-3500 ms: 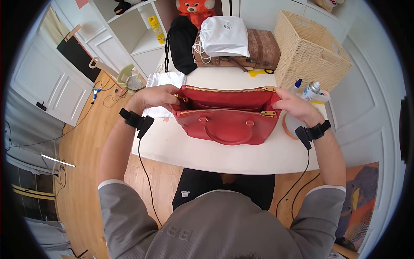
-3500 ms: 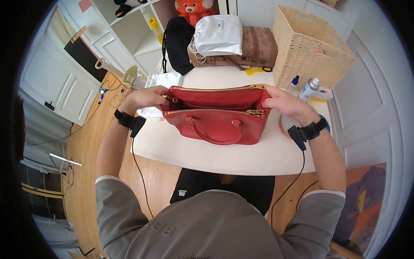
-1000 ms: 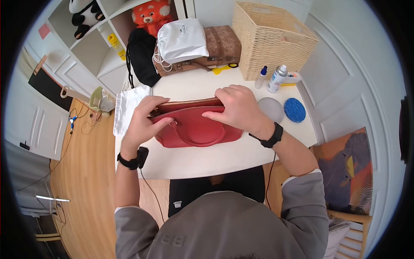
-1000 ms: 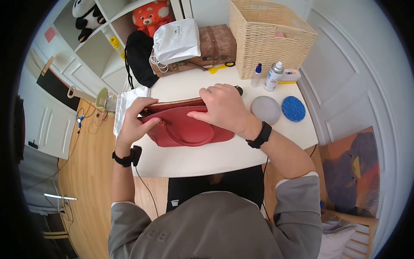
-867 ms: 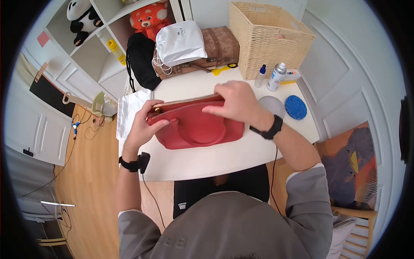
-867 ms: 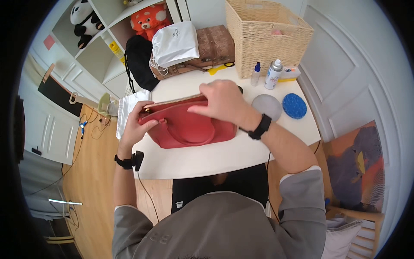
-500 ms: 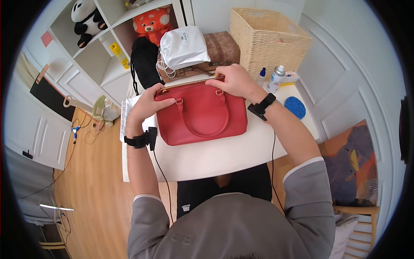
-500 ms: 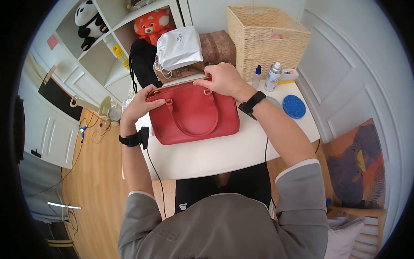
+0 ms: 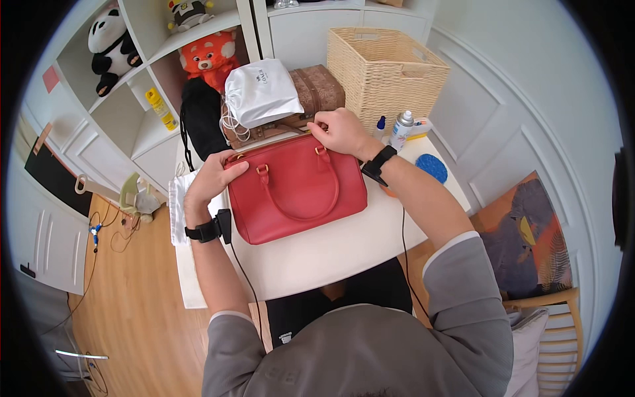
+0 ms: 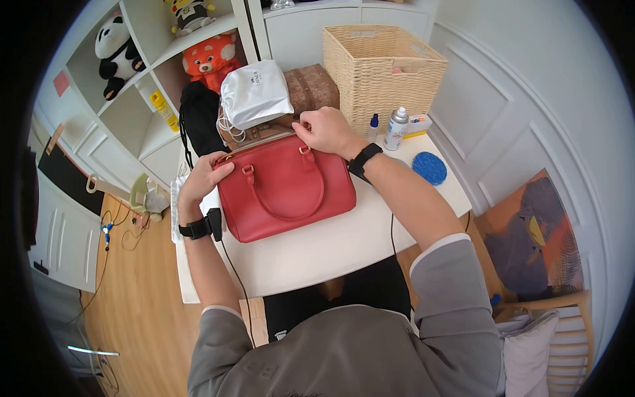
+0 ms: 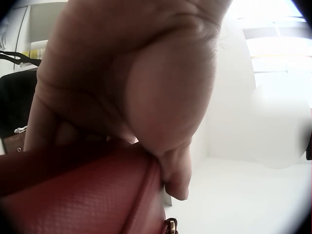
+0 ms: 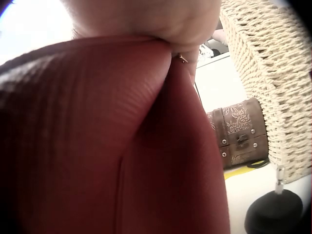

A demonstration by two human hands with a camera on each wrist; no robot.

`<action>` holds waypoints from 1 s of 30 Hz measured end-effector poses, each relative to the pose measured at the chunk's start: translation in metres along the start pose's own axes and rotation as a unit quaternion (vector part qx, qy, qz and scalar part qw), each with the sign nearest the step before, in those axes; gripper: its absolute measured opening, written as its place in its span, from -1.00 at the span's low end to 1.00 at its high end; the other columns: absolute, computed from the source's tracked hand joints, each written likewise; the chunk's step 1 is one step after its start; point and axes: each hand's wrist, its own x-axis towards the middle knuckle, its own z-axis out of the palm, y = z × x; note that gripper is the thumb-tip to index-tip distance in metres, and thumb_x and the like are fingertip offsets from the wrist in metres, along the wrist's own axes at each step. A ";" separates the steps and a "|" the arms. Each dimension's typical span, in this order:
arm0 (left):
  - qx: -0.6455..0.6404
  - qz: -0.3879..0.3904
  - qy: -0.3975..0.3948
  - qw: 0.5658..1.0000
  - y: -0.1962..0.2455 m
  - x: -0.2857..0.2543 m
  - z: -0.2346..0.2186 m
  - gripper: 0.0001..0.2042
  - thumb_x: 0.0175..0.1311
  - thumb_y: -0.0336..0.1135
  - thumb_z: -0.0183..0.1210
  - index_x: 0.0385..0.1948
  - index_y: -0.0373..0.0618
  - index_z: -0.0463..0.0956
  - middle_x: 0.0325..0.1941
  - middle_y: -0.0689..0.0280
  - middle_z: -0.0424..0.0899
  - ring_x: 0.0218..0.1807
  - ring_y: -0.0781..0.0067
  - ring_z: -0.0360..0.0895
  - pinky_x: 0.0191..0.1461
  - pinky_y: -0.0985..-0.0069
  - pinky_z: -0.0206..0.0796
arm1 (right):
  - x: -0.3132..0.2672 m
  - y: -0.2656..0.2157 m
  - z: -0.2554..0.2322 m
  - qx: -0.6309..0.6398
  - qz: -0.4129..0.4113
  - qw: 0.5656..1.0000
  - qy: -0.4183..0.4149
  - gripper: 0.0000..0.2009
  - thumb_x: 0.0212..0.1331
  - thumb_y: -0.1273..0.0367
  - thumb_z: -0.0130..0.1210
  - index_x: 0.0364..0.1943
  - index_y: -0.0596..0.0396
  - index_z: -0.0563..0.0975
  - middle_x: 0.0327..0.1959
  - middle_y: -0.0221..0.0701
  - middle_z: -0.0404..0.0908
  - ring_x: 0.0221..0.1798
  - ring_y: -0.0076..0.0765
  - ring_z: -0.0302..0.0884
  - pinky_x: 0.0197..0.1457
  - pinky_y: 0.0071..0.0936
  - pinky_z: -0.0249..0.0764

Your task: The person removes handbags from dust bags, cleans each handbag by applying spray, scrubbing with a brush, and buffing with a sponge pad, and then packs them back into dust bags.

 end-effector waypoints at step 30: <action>-0.058 -0.019 -0.045 0.997 -0.020 -0.001 -0.003 -0.52 0.44 -0.19 0.40 0.25 -0.24 0.50 0.01 0.38 0.67 0.06 0.61 0.52 0.21 0.54 0.40 | -0.109 0.114 -0.066 -0.165 0.178 0.921 0.306 -0.18 0.15 0.30 0.45 0.44 0.34 0.26 0.31 0.11 0.47 0.36 0.20 0.46 0.47 -0.04 0.33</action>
